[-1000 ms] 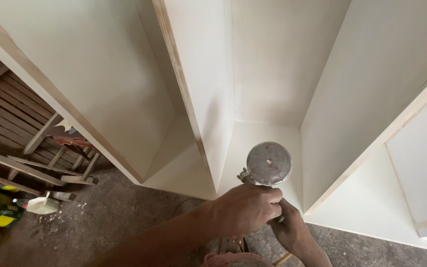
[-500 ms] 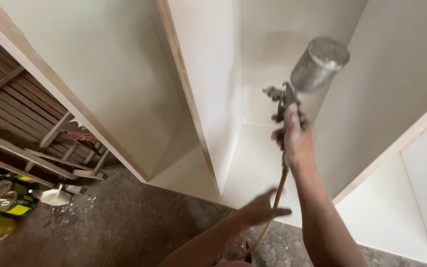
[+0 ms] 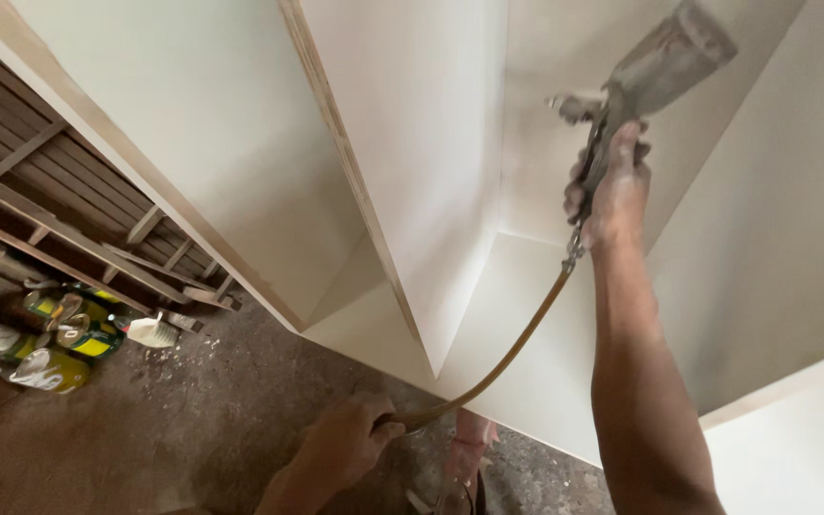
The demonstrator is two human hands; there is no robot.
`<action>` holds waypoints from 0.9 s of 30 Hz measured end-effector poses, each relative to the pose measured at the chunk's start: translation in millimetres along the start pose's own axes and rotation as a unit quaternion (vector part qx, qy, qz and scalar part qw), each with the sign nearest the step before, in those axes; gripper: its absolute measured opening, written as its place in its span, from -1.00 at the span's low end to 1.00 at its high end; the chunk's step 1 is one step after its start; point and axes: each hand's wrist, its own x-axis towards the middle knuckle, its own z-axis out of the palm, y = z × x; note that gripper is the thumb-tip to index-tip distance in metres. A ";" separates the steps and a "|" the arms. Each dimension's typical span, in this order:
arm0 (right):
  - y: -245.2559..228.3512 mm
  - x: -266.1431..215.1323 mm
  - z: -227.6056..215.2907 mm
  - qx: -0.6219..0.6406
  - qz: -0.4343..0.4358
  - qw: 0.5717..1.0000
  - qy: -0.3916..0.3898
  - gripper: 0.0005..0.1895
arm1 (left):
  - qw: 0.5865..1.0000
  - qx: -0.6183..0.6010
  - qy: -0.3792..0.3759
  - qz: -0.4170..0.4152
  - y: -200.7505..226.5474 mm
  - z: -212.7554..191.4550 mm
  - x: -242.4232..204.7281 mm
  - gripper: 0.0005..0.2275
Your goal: The person is using a spray gun to apply white paint to the inner surfaces and edges of a wooden cabinet.
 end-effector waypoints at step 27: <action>193.2 -27.8 -78.0 -0.057 0.261 0.962 0.059 -0.42 | 0.991 0.130 -0.024 0.022 88.2 28.0 25.4 -0.81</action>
